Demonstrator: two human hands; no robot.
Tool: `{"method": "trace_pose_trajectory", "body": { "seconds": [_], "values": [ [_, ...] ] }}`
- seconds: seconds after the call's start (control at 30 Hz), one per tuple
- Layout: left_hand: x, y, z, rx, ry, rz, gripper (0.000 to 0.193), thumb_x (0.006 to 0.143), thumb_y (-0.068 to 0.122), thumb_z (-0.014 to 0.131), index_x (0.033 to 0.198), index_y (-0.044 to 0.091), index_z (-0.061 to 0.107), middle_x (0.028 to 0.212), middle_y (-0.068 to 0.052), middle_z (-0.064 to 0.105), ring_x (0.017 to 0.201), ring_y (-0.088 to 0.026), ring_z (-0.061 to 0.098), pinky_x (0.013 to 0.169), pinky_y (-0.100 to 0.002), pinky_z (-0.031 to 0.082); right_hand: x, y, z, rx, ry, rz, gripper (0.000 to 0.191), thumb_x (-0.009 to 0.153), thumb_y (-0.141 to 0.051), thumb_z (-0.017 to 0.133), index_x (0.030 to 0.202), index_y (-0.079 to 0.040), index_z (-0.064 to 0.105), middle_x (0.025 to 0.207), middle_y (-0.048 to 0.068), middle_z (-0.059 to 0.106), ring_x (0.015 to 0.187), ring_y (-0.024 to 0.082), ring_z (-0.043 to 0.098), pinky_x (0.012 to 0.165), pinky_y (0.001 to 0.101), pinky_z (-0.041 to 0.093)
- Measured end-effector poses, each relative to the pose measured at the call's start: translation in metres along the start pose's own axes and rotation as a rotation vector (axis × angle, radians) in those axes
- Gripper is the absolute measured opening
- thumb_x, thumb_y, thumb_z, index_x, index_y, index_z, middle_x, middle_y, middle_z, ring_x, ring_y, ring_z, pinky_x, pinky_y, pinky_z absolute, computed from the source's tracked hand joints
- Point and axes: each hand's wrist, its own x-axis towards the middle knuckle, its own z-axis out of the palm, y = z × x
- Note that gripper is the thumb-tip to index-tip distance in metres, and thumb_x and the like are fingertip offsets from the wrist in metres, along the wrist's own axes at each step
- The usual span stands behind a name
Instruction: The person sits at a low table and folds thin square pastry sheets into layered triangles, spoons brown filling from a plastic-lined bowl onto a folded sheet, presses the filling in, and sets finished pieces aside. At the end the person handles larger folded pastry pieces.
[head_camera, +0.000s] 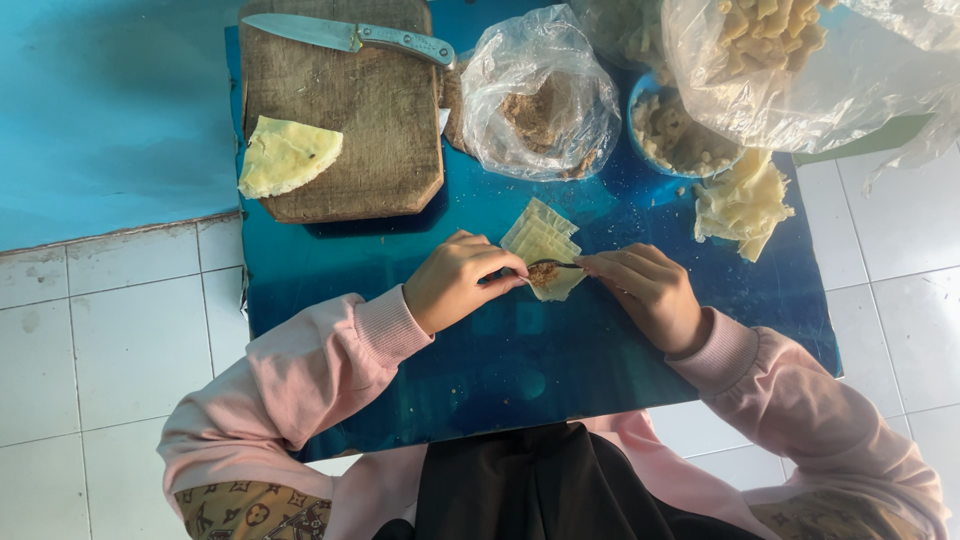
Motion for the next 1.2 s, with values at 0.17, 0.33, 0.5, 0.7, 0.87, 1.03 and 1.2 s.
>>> {"method": "trace_pose_trajectory", "body": {
  "seconds": [0.17,0.33,0.5,0.7,0.87,1.03,1.2],
  "values": [
    [0.000,0.000,0.000,0.002,-0.009,0.004,0.015,0.088,0.022,0.081,0.097,0.015,0.071,0.087,0.001,0.073,0.078,-0.019,0.068,0.080,-0.036,0.050,0.000,-0.001,-0.001,0.000,-0.001,0.017,0.026,0.087,-0.004,0.075,0.113,-0.006,0.074,0.104,0.007,0.076,0.090,0.024,0.070,0.078,0.0343,0.056],
    [0.001,-0.001,0.000,0.022,-0.020,-0.003,0.015,0.088,0.022,0.082,0.096,0.015,0.071,0.087,0.001,0.073,0.078,-0.019,0.068,0.079,-0.036,0.049,-0.001,0.000,-0.002,0.004,0.013,0.017,0.027,0.087,-0.004,0.075,0.114,-0.006,0.074,0.105,0.007,0.076,0.091,0.024,0.070,0.078,0.0342,0.056],
    [0.002,-0.001,-0.001,0.014,-0.013,0.019,0.015,0.089,0.021,0.080,0.097,0.014,0.071,0.091,0.001,0.074,0.080,-0.020,0.068,0.080,-0.036,0.048,0.003,0.001,0.000,0.006,0.009,0.053,0.024,0.087,-0.002,0.076,0.111,-0.007,0.076,0.101,0.007,0.076,0.087,0.023,0.069,0.077,0.0338,0.056],
    [0.003,0.004,-0.002,0.033,-0.021,0.019,0.015,0.089,0.020,0.080,0.098,0.013,0.071,0.095,0.000,0.075,0.086,-0.021,0.069,0.081,-0.037,0.046,0.027,-0.001,-0.010,0.028,0.133,0.174,0.022,0.091,-0.001,0.075,0.112,-0.005,0.076,0.098,0.008,0.076,0.088,0.023,0.072,0.076,0.0338,0.056],
    [0.005,0.008,-0.003,0.072,-0.008,0.058,0.017,0.089,0.019,0.080,0.100,0.013,0.071,0.098,0.000,0.074,0.092,-0.021,0.069,0.087,-0.037,0.047,0.076,0.022,-0.021,-0.205,0.131,0.053,0.020,0.099,-0.001,0.073,0.119,-0.003,0.072,0.095,0.011,0.068,0.089,0.028,0.067,0.079,0.0391,0.054],
    [0.006,0.007,0.001,0.105,-0.018,0.060,0.018,0.088,0.018,0.080,0.103,0.013,0.071,0.098,0.000,0.074,0.093,-0.021,0.069,0.087,-0.037,0.048,0.106,0.023,-0.008,-0.509,0.024,-0.054,0.033,0.090,-0.005,0.073,0.123,-0.008,0.071,0.103,0.009,0.064,0.093,0.027,0.064,0.080,0.0380,0.055],
    [0.008,-0.002,0.005,0.141,-0.019,0.083,0.025,0.091,0.017,0.081,0.113,0.011,0.071,0.097,-0.001,0.073,0.091,-0.019,0.069,0.086,-0.037,0.048,0.110,0.016,-0.014,-0.601,0.091,-0.153,0.043,0.084,-0.015,0.077,0.127,-0.014,0.073,0.121,0.010,0.059,0.102,0.029,0.061,0.081,0.0385,0.054]
  ]
}}
